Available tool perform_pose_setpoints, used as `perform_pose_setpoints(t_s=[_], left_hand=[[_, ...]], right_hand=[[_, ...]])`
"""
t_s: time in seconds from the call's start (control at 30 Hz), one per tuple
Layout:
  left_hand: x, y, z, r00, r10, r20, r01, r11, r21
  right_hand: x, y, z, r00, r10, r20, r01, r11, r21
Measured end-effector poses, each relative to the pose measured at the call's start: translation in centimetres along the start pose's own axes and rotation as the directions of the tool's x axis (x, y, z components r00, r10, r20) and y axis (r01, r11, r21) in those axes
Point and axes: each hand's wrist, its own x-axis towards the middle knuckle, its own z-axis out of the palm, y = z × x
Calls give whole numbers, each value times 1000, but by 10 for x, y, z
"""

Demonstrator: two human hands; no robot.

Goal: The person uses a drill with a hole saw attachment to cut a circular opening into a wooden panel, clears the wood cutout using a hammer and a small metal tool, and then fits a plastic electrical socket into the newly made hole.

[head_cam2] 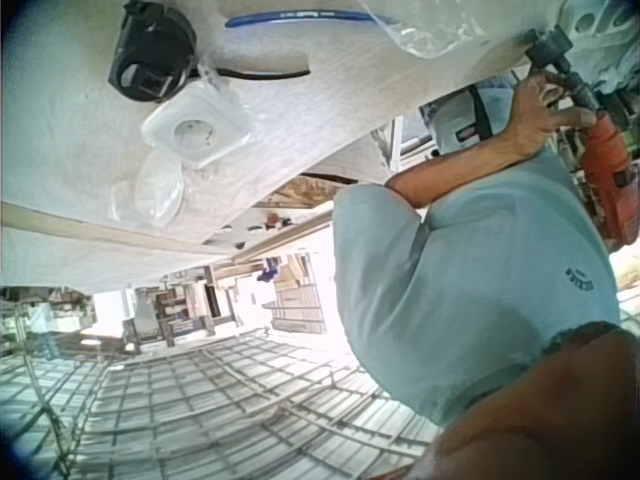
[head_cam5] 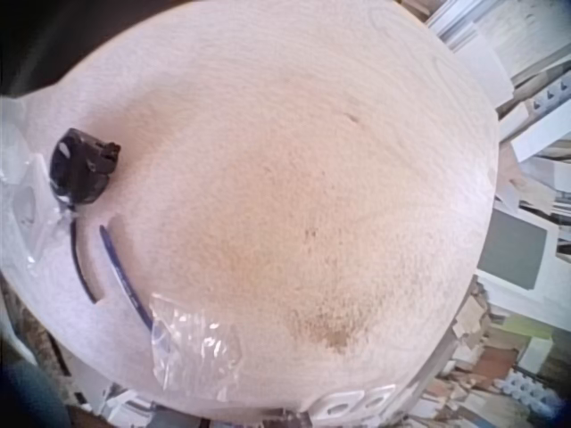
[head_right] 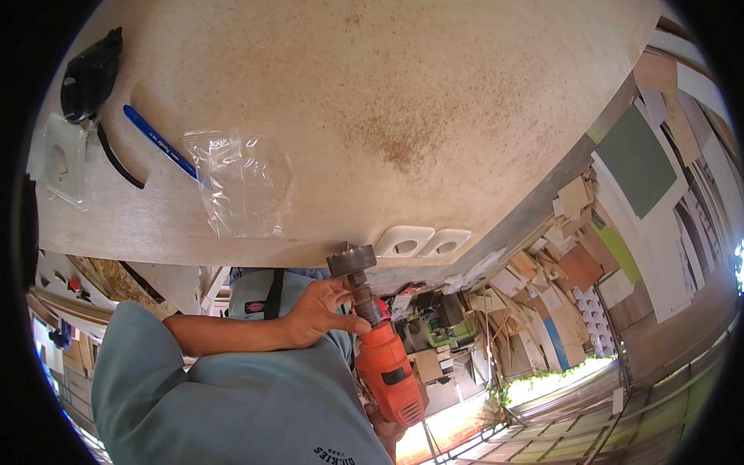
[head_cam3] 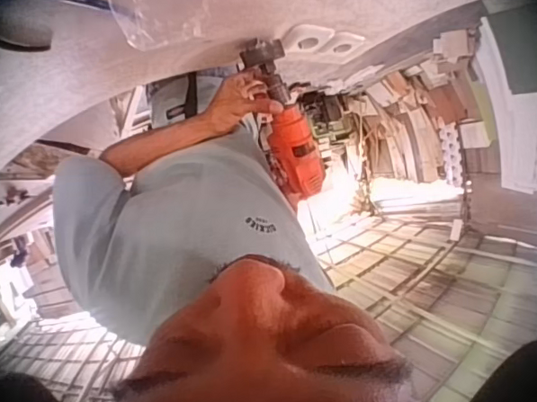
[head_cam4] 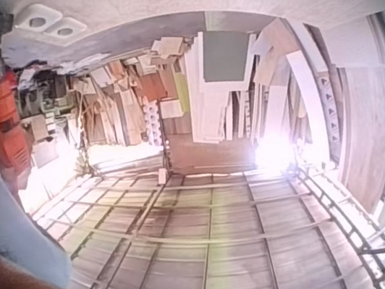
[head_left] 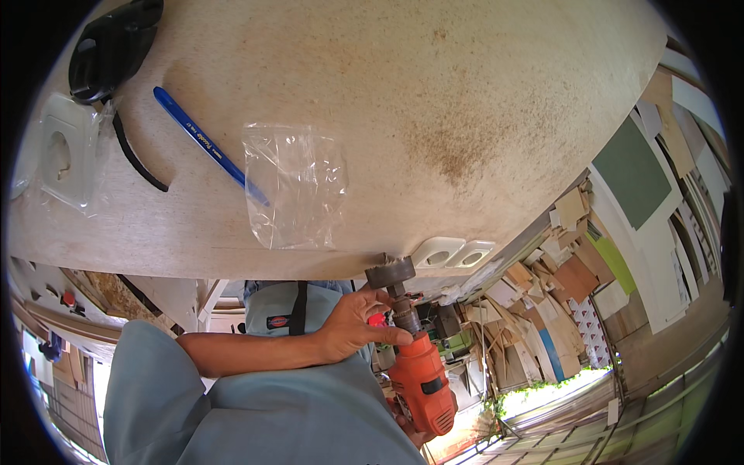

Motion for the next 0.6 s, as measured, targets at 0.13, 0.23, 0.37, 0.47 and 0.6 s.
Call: perform_pose_setpoints(t_s=[0.13,0.23,0.37,0.47,0.6], left_hand=[[0,7,4,1000,-7,-17,7,1000,-1],[-1,5,3,1000,-10,-24,10,1000,-28],[-1,8,4,1000,-2,-20,2,1000,-25],[-1,5,1,1000,-4,-8,4,1000,-27],[-1,2,-1,1000,-15,3,15,998,-55]], right_hand=[[0,2,3,1000,8,-5,-8,1000,-8],[-2,1,2,1000,4,-8,-4,1000,-16],[-3,2,1,1000,3,-11,-4,999,-34],[-6,3,-2,1000,3,-27,-4,999,-53],[-9,3,-9,999,-1,-42,-2,997,-82]])
